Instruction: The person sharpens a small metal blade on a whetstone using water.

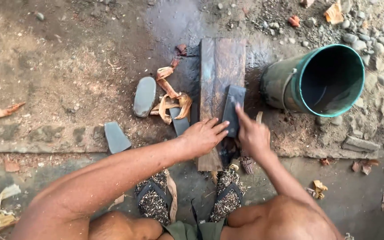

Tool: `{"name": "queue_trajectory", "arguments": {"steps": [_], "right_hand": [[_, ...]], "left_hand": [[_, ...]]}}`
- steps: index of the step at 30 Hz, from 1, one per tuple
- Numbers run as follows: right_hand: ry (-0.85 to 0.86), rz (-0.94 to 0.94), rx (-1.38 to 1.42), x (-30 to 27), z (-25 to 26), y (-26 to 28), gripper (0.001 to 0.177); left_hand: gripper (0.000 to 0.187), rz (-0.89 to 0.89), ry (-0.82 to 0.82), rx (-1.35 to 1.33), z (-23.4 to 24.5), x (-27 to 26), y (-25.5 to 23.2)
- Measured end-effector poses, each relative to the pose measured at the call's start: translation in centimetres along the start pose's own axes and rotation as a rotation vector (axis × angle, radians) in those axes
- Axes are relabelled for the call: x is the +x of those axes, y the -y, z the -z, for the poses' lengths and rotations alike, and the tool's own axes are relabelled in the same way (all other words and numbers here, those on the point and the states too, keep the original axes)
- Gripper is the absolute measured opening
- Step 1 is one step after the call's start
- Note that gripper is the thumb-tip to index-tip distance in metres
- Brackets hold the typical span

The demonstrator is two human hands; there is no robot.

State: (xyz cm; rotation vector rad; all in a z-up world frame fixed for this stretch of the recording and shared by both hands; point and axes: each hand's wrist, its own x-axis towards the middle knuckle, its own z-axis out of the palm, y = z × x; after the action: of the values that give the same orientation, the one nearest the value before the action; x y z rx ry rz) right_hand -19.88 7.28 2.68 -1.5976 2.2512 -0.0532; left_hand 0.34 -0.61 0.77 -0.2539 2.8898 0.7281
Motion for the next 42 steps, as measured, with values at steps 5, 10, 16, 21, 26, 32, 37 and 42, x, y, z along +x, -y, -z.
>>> {"name": "queue_trajectory", "arguments": {"steps": [5,10,16,21,26,32,37,42], "right_hand": [[-0.278,0.17,0.212,6.4,-0.9,-1.1,0.046],[-0.039,0.032,0.082,-1.7,-1.6,-1.6,0.06],[-0.22,0.069,0.158,6.0,-0.4,-0.9,0.045],[-0.094,0.042,0.195,-1.4,-1.1,-0.7,0.056],[-0.344,0.204,0.142,3.1,-2.2,-2.0,0.048],[0.059,-0.047,0.155,-1.4,-0.7,-0.5,0.06],[-0.086,0.066,0.124,0.5,0.0,-0.8,0.058],[-0.308,0.116,0.095,3.3,-1.0,-0.6,0.045]], "left_hand": [[0.066,0.01,0.057,0.043,1.5,-0.2,-0.1],[0.071,0.017,0.083,0.008,2.3,-0.4,-0.1],[0.067,0.013,0.054,0.027,0.9,-0.2,0.0],[0.072,0.046,0.117,0.014,2.5,-0.6,-0.3],[0.07,0.012,0.026,0.046,1.1,-0.5,0.0],[0.068,0.028,0.085,0.006,2.1,-0.7,-0.1],[0.07,0.032,0.078,0.026,2.1,-0.7,-0.3],[0.073,0.05,0.129,0.014,2.8,-0.7,-0.5]]}}
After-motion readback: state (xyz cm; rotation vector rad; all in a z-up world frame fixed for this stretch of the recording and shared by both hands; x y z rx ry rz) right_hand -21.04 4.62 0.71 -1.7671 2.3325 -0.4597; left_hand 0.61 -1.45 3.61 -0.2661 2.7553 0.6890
